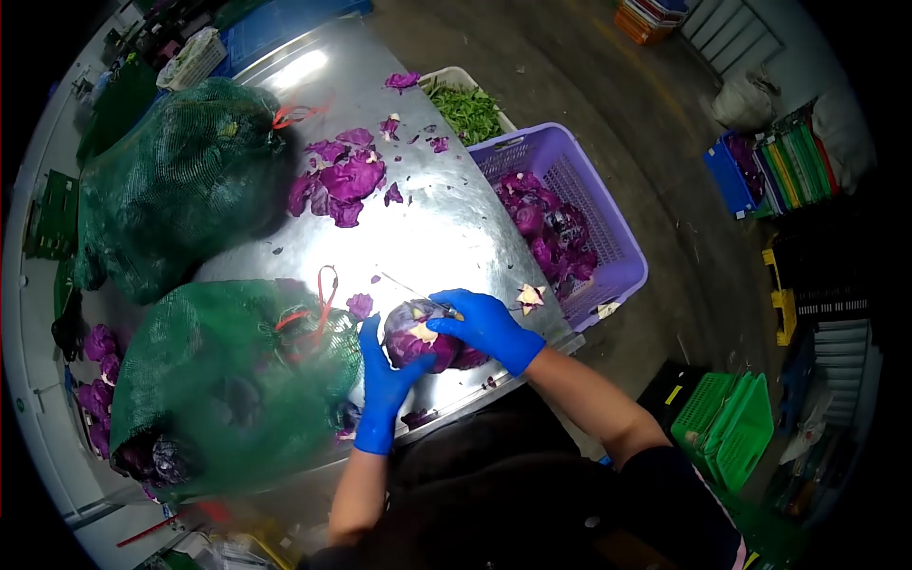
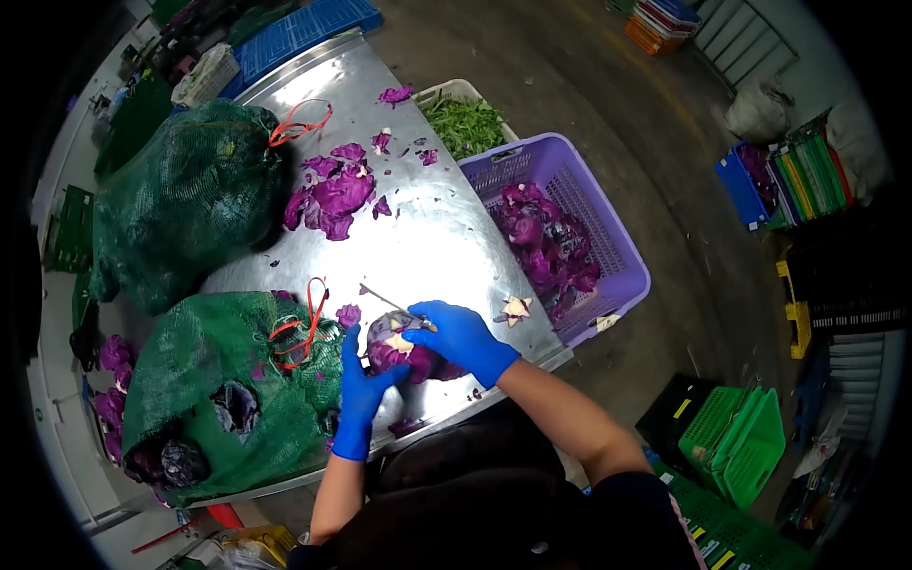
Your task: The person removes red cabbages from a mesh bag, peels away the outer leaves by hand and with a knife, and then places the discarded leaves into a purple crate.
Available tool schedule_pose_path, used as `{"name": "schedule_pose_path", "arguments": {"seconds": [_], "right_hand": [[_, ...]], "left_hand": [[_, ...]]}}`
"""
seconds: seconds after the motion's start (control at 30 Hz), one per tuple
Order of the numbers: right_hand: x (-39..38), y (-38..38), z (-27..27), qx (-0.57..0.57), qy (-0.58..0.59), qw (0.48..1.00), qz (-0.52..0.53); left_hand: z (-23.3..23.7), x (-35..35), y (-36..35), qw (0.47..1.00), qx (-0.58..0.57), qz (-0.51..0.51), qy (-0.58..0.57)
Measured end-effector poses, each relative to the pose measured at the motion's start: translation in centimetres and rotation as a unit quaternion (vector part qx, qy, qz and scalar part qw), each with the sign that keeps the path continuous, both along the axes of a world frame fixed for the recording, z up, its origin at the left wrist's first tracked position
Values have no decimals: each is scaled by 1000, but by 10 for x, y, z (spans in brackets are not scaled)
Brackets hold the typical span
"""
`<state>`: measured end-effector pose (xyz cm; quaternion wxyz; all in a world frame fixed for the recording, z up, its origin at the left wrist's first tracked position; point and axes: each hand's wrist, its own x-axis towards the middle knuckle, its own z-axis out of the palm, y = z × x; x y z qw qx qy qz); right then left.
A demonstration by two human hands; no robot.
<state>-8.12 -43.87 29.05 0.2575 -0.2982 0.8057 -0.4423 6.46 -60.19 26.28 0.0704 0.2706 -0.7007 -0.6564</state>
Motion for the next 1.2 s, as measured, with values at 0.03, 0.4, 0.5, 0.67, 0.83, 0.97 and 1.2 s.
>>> {"name": "schedule_pose_path", "arguments": {"seconds": [0.03,0.4,0.5,0.67,0.83,0.97,1.2], "right_hand": [[1,3,3,29,-2,1000,5],[-44,-41,-22,129,123,983,32],[-64,-35,-70,181,138,974,-16],[-40,-2,-11,82,121,972,-181],[34,-11,-12,43,209,977,1],[30,-2,19,154,102,982,-35],[42,-2,11,158,187,968,-45]], "left_hand": [[4,-1,13,1000,-26,-9,4],[1,9,18,978,-204,-32,36],[-15,31,-1,990,-123,-43,49],[-21,28,3,995,-72,46,47],[19,0,3,971,-235,-30,22],[5,-13,6,962,-265,-54,29],[1,-37,25,943,-327,-37,58]]}}
